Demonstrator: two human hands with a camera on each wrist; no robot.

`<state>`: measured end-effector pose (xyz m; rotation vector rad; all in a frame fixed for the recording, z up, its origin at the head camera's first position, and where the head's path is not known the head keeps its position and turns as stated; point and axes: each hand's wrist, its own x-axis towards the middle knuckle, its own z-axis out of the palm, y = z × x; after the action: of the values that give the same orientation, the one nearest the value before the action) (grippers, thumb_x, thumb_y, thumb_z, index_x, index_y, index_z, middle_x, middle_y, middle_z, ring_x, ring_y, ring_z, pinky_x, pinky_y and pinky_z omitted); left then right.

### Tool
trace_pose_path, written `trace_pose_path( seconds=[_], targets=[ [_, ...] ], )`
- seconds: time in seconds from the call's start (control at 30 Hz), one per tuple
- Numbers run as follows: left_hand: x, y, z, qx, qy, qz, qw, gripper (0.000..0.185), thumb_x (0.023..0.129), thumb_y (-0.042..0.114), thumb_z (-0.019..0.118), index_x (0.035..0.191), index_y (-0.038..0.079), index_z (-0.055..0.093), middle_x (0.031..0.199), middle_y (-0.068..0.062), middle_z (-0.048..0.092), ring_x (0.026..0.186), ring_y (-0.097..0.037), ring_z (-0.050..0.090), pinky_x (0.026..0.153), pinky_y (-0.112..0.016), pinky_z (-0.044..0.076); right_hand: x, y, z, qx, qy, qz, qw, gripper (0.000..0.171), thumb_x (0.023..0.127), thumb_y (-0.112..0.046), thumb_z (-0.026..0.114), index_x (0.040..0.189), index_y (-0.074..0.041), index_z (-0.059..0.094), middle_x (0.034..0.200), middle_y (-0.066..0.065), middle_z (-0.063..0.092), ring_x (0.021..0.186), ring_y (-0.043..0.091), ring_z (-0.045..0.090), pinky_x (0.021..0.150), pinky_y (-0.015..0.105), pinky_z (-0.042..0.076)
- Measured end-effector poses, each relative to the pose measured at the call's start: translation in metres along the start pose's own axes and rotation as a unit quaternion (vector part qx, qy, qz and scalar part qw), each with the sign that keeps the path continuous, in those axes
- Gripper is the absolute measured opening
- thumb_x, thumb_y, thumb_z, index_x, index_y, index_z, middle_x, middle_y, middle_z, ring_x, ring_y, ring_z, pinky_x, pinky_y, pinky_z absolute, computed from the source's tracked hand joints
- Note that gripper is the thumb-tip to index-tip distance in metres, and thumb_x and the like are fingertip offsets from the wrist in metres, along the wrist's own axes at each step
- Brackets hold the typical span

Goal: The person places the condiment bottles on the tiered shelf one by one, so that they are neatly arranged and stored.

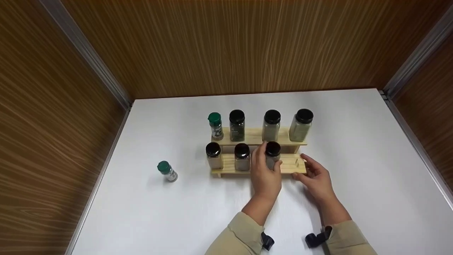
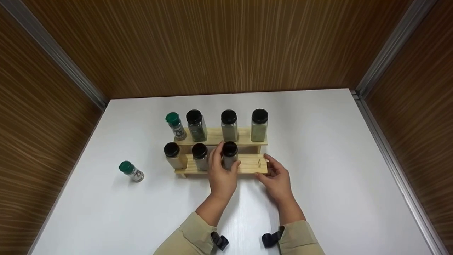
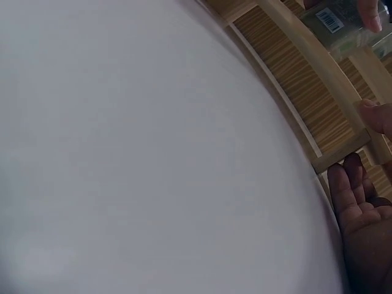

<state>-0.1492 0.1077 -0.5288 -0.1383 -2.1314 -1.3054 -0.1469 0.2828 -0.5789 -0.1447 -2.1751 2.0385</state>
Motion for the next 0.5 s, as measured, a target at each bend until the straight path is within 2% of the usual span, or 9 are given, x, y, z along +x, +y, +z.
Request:
trace_pose_path(
  seconds=[0.17, 0.37, 0.5],
  targets=[
    [0.001, -0.001, 0.000, 0.006, 0.002, 0.013, 0.9999, 0.080, 0.079, 0.002, 0.092, 0.149, 0.003, 0.053, 0.142, -0.016, 0.059, 0.132, -0.033, 0.058, 0.106, -0.046, 0.054, 0.000, 0.000, 0.000, 0.001, -0.002, 0.001, 1.000, 0.075, 0.080, 0.025, 0.075, 0.150, 0.009, 0.052, 0.117, 0.015, 0.063, 0.098, 0.007, 0.067, 0.083, 0.017, 0.059],
    [-0.002, 0.010, -0.010, 0.013, 0.003, 0.070, 0.9975, 0.094, 0.080, 0.016, 0.094, 0.154, -0.005, 0.041, 0.156, -0.021, 0.047, 0.143, -0.036, 0.048, 0.112, -0.053, 0.048, 0.000, 0.002, -0.001, -0.002, -0.008, 0.002, 1.000, 0.074, 0.082, 0.023, 0.077, 0.151, 0.007, 0.052, 0.114, 0.015, 0.065, 0.094, 0.008, 0.069, 0.079, 0.019, 0.060],
    [0.001, 0.024, -0.024, -0.014, 0.002, 0.109, 0.9939, 0.085, 0.086, 0.019, 0.089, 0.152, -0.004, 0.042, 0.158, -0.024, 0.042, 0.147, -0.036, 0.042, 0.114, -0.049, 0.048, 0.000, 0.002, -0.002, -0.008, -0.008, -0.004, 1.000, 0.074, 0.082, 0.022, 0.077, 0.150, 0.006, 0.053, 0.116, 0.019, 0.065, 0.095, 0.007, 0.069, 0.079, 0.018, 0.060]
  ],
)
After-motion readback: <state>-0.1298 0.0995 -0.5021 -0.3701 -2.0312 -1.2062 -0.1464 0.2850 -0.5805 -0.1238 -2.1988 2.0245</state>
